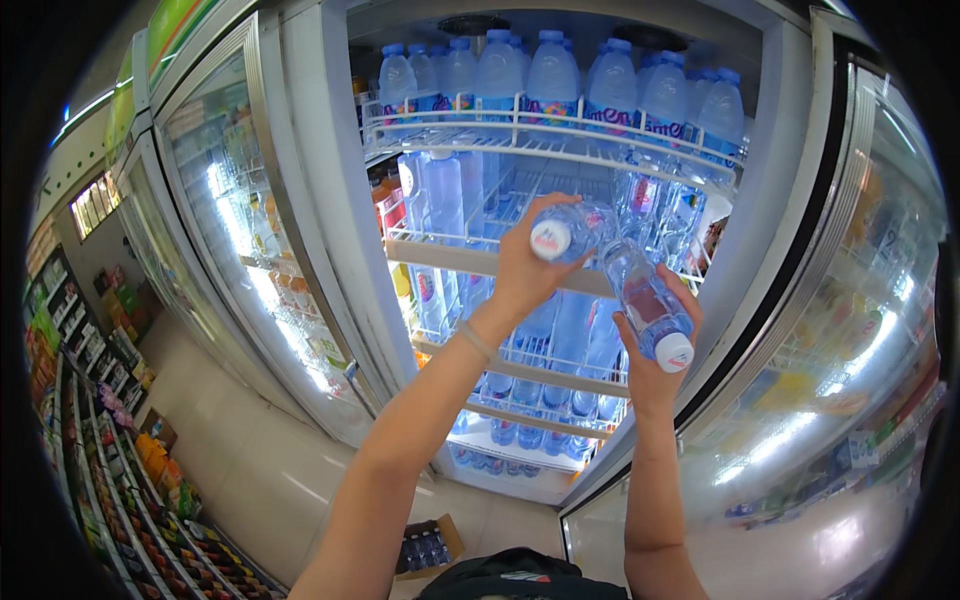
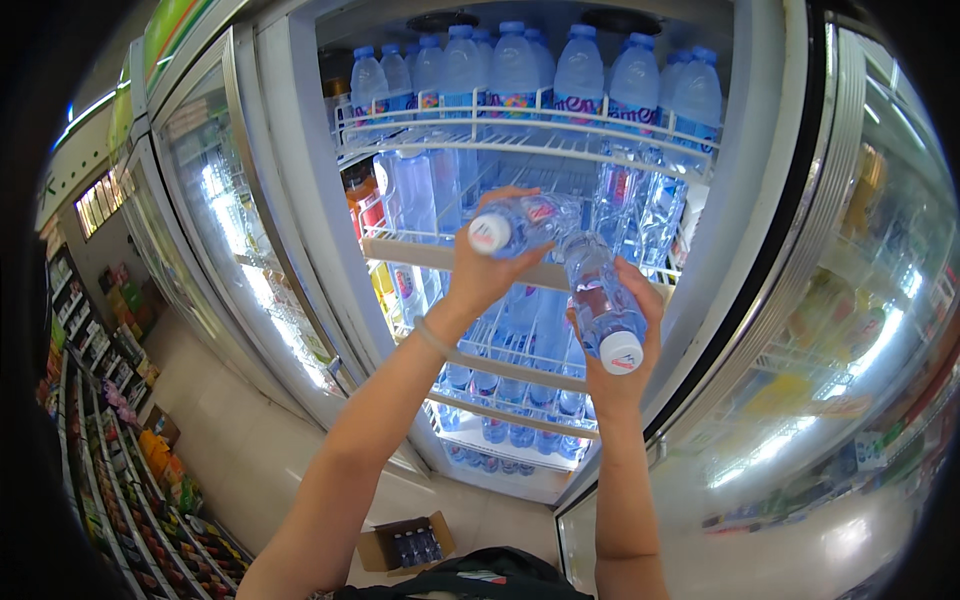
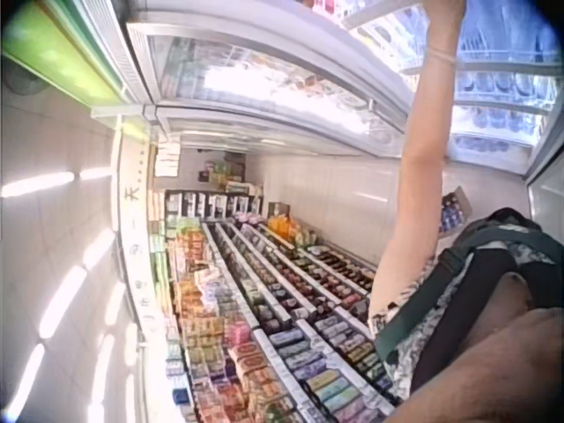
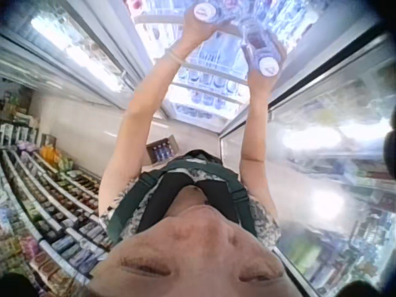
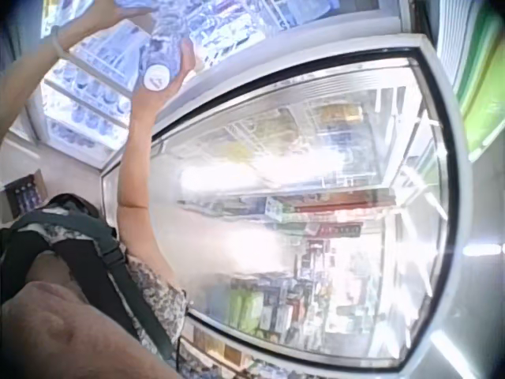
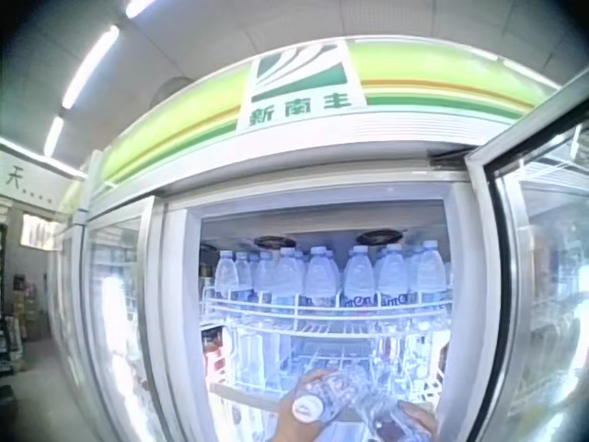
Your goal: The person removes water bottles from a cardboard box and places them into a refrigerated display case. The person handles the bottles one at a time, arranging them on the shelves inside the cooler.
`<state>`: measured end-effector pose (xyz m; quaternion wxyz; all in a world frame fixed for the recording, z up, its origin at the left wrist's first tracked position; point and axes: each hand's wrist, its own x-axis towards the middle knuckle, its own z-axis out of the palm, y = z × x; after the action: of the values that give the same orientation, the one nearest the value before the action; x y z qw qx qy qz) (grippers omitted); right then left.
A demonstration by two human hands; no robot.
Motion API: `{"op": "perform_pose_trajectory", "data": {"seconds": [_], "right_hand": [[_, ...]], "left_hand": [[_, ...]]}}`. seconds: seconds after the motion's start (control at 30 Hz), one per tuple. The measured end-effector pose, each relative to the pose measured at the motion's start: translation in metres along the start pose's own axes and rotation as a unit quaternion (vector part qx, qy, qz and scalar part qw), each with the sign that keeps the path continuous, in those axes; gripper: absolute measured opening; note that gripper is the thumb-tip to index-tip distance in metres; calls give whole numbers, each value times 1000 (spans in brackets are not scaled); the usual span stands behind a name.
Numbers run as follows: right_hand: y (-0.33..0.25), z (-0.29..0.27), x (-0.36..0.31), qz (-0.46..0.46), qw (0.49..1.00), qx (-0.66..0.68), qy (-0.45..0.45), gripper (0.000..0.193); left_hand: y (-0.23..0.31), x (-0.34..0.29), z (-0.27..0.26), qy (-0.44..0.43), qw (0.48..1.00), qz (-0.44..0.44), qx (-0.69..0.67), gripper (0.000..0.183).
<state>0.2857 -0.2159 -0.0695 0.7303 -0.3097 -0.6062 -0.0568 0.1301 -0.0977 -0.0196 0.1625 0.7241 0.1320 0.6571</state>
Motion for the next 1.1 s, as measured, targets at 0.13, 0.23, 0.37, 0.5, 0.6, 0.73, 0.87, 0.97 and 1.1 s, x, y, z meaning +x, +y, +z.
{"op": "perform_pose_trajectory", "data": {"seconds": [0.13, 0.23, 0.37, 0.5, 0.6, 0.73, 0.87, 0.97, 1.1], "right_hand": [[15, -12, 13, -42, 996, -72, -6, 72], [25, 3, 16, -32, 999, -44, 0, 72], [32, 17, 39, 5, 995, -95, -30, 67], [39, 35, 64, 107, 984, -135, -43, 62], [58, 42, 81, 87, 927, -352, -100, 70], [71, 56, 100, 68, 889, -434, -133, 78], [83, 53, 113, 120, 861, -472, -150, 74], [86, 65, 115, 116, 860, -474, -150, 76], [94, 67, 119, 144, 864, -461, -140, 76]], "left_hand": [[-40, 28, 30, -48, 991, -101, 76, 65], [-75, 45, 34, -89, 969, -164, 165, 72], [-88, 71, 45, -156, 940, -176, 247, 76], [-131, 91, 56, -197, 918, -178, 296, 78], [-161, 106, 63, -209, 912, -180, 303, 66], [-194, 130, 55, -303, 888, -65, 339, 56], [-143, 132, 74, -324, 884, -261, 213, 67], [-155, 136, 58, -323, 868, -355, 130, 73], [-135, 125, 41, -272, 880, -389, 2, 71]]}}
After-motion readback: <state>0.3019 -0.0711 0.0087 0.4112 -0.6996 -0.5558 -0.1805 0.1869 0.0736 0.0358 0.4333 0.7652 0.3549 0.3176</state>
